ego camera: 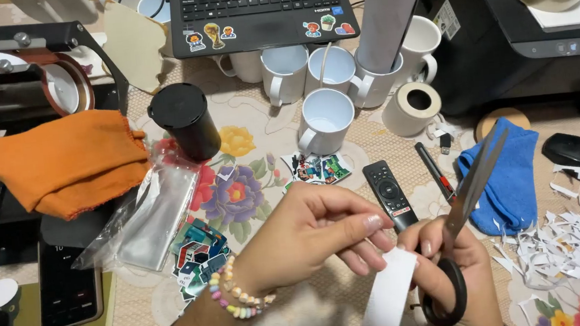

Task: The person is using scissors to carefully cut out individual stickers from a printed sheet on a cluttered workspace.

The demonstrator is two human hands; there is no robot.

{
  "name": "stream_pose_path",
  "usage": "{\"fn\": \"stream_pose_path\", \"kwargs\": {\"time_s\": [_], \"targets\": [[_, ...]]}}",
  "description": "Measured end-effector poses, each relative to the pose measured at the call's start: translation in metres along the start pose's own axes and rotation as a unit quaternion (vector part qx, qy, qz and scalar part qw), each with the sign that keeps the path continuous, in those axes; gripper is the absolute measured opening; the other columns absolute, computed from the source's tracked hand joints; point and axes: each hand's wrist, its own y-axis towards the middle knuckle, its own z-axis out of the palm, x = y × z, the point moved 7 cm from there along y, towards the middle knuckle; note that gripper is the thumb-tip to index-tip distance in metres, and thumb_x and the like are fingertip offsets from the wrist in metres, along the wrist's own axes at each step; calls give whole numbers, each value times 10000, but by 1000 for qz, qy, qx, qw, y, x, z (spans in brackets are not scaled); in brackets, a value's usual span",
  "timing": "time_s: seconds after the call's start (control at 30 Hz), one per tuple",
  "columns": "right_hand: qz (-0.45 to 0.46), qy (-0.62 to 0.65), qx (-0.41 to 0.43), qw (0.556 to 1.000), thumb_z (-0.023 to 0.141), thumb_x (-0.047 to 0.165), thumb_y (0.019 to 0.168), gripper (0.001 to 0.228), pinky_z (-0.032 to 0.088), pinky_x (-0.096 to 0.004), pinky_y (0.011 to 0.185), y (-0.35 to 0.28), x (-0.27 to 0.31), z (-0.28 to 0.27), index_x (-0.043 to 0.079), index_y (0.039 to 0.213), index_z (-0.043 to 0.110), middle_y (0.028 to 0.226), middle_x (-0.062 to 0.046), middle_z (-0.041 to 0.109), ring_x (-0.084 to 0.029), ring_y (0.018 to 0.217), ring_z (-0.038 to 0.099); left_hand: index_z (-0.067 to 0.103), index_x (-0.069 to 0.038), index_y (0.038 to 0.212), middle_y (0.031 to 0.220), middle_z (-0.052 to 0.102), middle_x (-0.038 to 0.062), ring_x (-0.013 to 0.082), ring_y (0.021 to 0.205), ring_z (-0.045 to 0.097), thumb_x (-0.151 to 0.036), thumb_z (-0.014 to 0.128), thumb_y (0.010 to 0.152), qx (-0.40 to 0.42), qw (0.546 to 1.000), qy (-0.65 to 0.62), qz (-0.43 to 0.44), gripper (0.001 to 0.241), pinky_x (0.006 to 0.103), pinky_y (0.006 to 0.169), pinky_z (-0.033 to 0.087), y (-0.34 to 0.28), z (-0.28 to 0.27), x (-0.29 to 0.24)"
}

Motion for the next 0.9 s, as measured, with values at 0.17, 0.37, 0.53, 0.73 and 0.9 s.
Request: {"fn": "stream_pose_path", "kwargs": {"time_s": [0.17,0.37,0.53,0.73,0.9], "targets": [[0,-25,-37,999,673,-15,861,211,462,-264,560,14,-13,10,87,861,489,792,-101,556,-175,576,533,704,20,1019,771,719,145,170,663,716,-65,641,931,-60,994,91,-5,138,257,614,632,24,-10,39],[16,-38,-83,996,640,30,900,179,478,-297,608,26,-1,3,111,892,481,860,-89,560,-180,641,573,751,-57,890,769,742,19,91,692,697,-133,703,871,-86,957,266,74,92,216,651,569,11,-16,-4],[56,-92,-21,994,691,-1,853,202,489,-281,576,27,7,1,84,829,510,802,-99,573,-172,588,573,740,-171,888,816,770,18,271,800,709,-282,673,885,-41,802,595,31,130,446,663,499,12,-22,40],[108,-232,11,967,769,-10,805,174,547,-276,554,26,8,-14,10,838,599,913,-131,704,-179,604,601,672,-115,877,858,665,55,264,909,579,-111,681,876,106,604,779,130,10,418,851,469,18,-9,116],[100,-333,33,937,813,67,775,156,592,-240,640,18,13,-28,36,817,665,915,-94,765,-138,766,702,692,-202,890,924,651,7,232,932,569,-234,620,944,178,482,843,162,96,383,791,454,38,11,145]]}}
